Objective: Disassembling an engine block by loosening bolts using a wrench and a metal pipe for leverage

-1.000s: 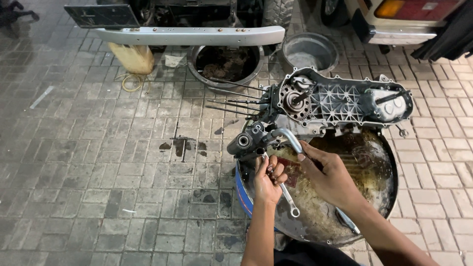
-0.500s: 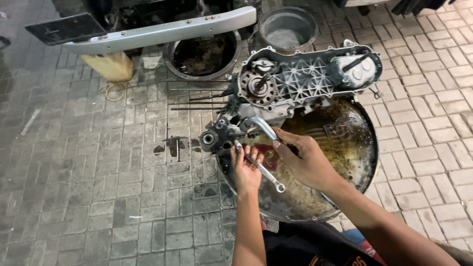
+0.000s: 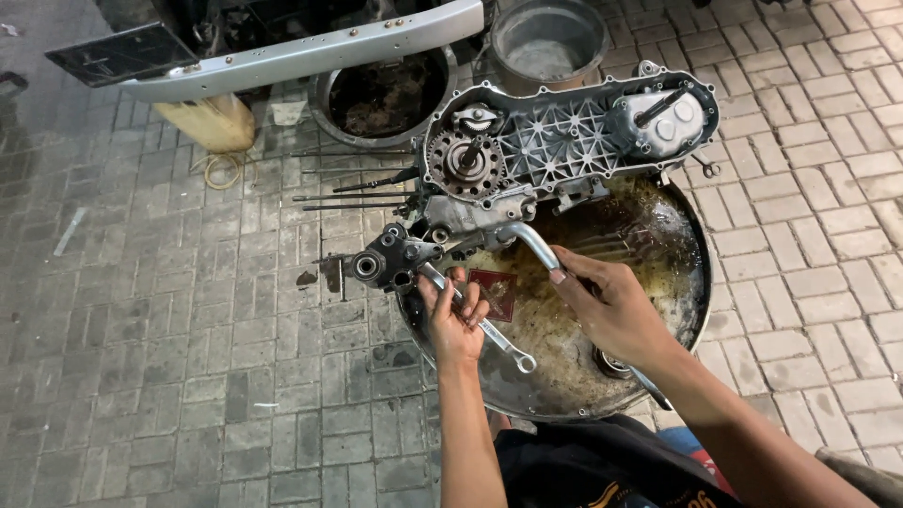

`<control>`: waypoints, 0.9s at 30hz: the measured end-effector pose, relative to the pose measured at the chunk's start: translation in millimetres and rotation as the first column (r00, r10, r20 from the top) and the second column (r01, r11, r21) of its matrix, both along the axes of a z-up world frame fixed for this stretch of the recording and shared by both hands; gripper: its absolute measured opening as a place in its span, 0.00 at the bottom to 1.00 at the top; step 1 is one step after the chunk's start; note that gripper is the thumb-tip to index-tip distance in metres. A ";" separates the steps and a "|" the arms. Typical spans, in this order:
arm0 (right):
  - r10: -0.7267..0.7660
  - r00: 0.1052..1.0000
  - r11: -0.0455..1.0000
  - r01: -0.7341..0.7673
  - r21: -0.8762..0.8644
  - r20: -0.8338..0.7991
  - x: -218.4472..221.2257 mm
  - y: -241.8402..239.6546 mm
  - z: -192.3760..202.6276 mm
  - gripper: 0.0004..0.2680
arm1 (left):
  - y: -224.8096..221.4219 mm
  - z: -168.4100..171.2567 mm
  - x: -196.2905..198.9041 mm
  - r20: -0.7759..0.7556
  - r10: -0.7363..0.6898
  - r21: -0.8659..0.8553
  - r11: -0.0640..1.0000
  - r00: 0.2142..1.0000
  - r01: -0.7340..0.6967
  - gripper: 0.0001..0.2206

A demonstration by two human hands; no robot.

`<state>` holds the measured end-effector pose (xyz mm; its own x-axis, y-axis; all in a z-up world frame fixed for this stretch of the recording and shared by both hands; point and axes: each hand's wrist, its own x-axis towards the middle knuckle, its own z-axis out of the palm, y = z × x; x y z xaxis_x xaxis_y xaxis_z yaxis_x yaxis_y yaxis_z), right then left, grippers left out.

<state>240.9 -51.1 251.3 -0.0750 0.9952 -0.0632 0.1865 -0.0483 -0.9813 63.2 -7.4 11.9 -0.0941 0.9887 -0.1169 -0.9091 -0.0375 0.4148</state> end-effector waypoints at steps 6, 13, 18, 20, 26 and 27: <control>-0.022 0.999 0.999 0.021 -0.047 -0.031 11.8 -2.2 -9.9 0.14 | 8.1 -13.0 -6.9 0.117 -0.022 0.058 0.998 0.993 0.016 0.11; 0.028 0.999 0.999 -0.027 -0.047 0.023 11.3 -1.3 -27.0 0.14 | 9.8 -10.4 -4.7 0.150 0.066 0.011 0.998 0.986 -0.069 0.06; 0.087 0.994 0.996 -0.085 -0.035 0.071 -13.6 -2.5 -11.2 0.16 | 9.7 -12.9 8.4 0.031 0.208 -0.077 0.976 0.978 -0.205 0.09; 0.109 0.991 0.994 -0.108 -0.013 0.083 -25.4 1.1 -9.6 0.15 | 2.9 8.7 16.4 -0.097 0.223 -0.177 0.955 0.970 -0.238 0.12; 0.165 0.976 0.984 -0.173 0.047 0.140 -53.0 12.0 -8.4 0.15 | -5.7 17.2 19.9 -0.199 0.132 -0.248 0.952 0.971 -0.180 0.25; 0.169 0.974 0.982 -0.180 0.056 0.152 -55.5 11.2 -8.8 0.15 | -7.4 16.9 19.0 -0.120 0.118 -0.225 0.964 0.986 -0.142 0.23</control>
